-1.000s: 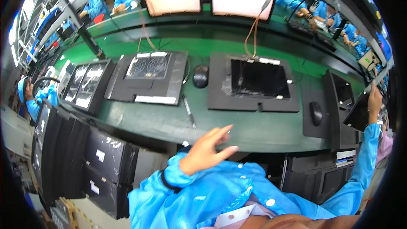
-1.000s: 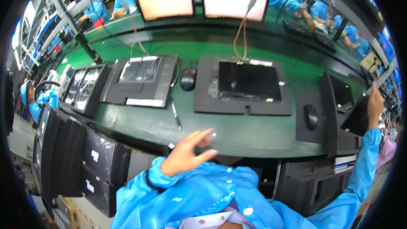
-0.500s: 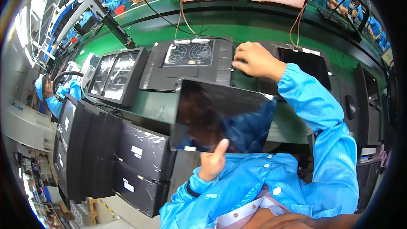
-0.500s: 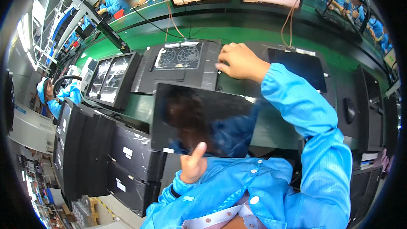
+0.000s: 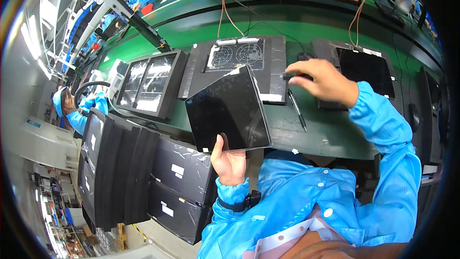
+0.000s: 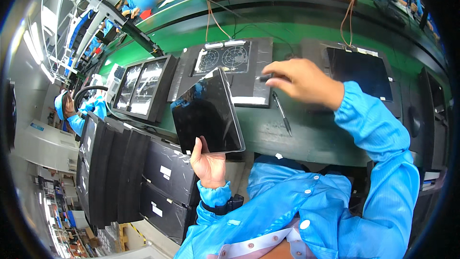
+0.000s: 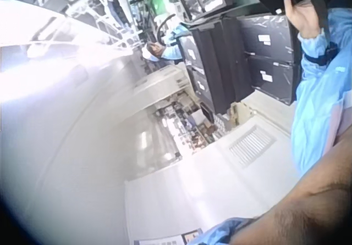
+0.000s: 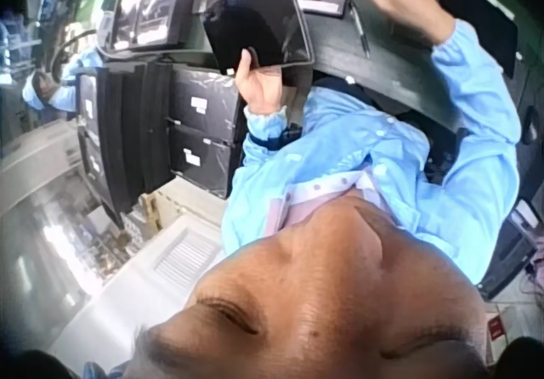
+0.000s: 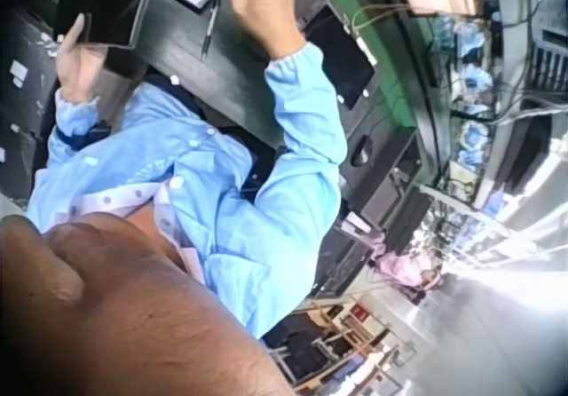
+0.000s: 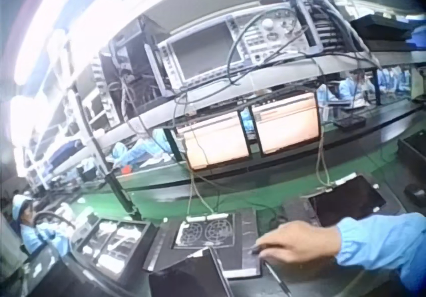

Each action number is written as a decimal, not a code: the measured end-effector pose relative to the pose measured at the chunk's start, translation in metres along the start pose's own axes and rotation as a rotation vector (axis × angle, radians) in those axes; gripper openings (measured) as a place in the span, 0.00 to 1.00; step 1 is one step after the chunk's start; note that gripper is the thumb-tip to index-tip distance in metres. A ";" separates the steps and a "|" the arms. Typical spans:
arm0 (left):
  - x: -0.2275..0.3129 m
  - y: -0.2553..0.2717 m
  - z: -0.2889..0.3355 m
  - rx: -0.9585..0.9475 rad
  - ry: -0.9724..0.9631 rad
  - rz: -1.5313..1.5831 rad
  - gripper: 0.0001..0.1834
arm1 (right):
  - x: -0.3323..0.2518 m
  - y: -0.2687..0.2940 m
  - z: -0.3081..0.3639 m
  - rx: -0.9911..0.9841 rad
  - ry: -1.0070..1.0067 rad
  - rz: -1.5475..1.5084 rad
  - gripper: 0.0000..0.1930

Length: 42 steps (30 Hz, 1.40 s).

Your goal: Inspecting and assembling tablet screens and components on an electronics manufacturing line.

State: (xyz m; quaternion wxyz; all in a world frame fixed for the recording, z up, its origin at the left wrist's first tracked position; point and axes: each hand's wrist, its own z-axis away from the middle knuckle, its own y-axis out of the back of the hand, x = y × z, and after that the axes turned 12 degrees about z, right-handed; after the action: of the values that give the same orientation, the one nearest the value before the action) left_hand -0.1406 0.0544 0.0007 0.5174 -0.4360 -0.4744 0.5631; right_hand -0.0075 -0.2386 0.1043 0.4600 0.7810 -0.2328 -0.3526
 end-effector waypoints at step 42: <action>-0.020 -0.053 -0.155 0.155 0.219 -0.934 0.33 | 0.041 -0.070 -0.042 0.103 -0.065 0.355 0.43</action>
State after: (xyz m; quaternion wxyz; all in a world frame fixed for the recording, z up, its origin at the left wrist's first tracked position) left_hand 0.0223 0.0485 0.0261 0.7927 -0.1932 -0.5187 0.2554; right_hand 0.0533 -0.2109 0.0429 0.4666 0.7382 -0.3997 -0.2786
